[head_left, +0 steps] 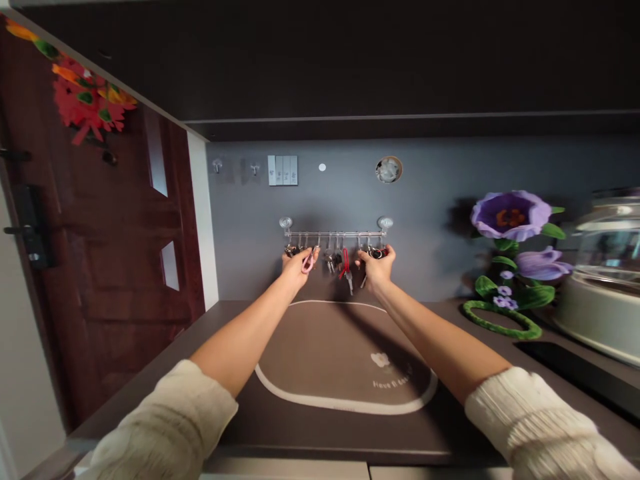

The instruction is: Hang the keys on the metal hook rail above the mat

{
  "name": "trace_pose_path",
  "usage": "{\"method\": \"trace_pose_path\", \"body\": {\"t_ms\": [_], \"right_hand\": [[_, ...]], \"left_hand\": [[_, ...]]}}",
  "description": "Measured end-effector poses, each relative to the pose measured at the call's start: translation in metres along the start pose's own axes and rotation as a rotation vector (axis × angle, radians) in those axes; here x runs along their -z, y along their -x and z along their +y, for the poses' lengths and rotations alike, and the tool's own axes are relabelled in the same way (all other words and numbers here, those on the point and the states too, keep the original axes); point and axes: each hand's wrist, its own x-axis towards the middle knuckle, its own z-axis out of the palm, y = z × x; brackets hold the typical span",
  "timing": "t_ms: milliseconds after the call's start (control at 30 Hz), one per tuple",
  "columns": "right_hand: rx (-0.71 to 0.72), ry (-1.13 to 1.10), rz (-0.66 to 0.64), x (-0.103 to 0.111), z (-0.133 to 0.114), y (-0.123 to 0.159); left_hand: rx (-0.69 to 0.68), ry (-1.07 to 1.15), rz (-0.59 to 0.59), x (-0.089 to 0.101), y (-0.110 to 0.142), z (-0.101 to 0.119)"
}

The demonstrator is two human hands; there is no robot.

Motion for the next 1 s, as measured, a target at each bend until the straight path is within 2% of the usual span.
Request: {"method": "trace_pose_path", "body": {"t_ms": [100, 200, 267, 367, 467, 567, 633, 700, 767, 833, 933, 1000], "right_hand": [[0.081, 0.009, 0.027, -0.006, -0.007, -0.003], [0.172, 0.000, 0.031, -0.013, -0.018, -0.009], [0.173, 0.006, -0.015, -0.015, -0.029, -0.012], [0.138, 0.047, -0.183, -0.010, -0.042, -0.008], [0.050, 0.193, -0.446, 0.005, -0.042, 0.008], [-0.023, 0.425, -0.695, 0.027, -0.030, 0.027], [-0.007, 0.557, -0.857, 0.041, -0.023, 0.036], [-0.002, 0.665, -1.037, 0.049, -0.021, 0.038], [-0.050, 0.744, -1.146, 0.050, -0.022, 0.037], [-0.071, 0.788, -1.061, 0.042, -0.023, 0.032], [0.093, 0.774, -0.596, 0.018, -0.016, 0.024], [0.114, 0.763, -0.391, -0.003, -0.003, 0.020]], "left_hand": [[-0.064, -0.180, 0.024, -0.010, -0.003, 0.011], [-0.092, -0.298, -0.022, -0.025, -0.004, 0.021], [-0.090, -0.341, -0.085, -0.034, -0.002, 0.028], [-0.035, -0.454, -0.233, -0.037, 0.009, 0.033], [0.036, -0.658, -0.379, -0.020, 0.025, 0.027], [0.132, -0.895, -0.504, 0.013, 0.042, 0.017], [0.132, -1.088, -0.556, 0.035, 0.051, 0.013], [0.134, -1.311, -0.644, 0.052, 0.059, 0.015], [0.184, -1.521, -0.783, 0.063, 0.066, 0.021], [0.130, -1.678, -0.876, 0.069, 0.074, 0.025], [-0.101, -1.817, -0.882, 0.076, 0.085, 0.020], [-0.139, -1.876, -0.943, 0.080, 0.093, 0.010]]}}
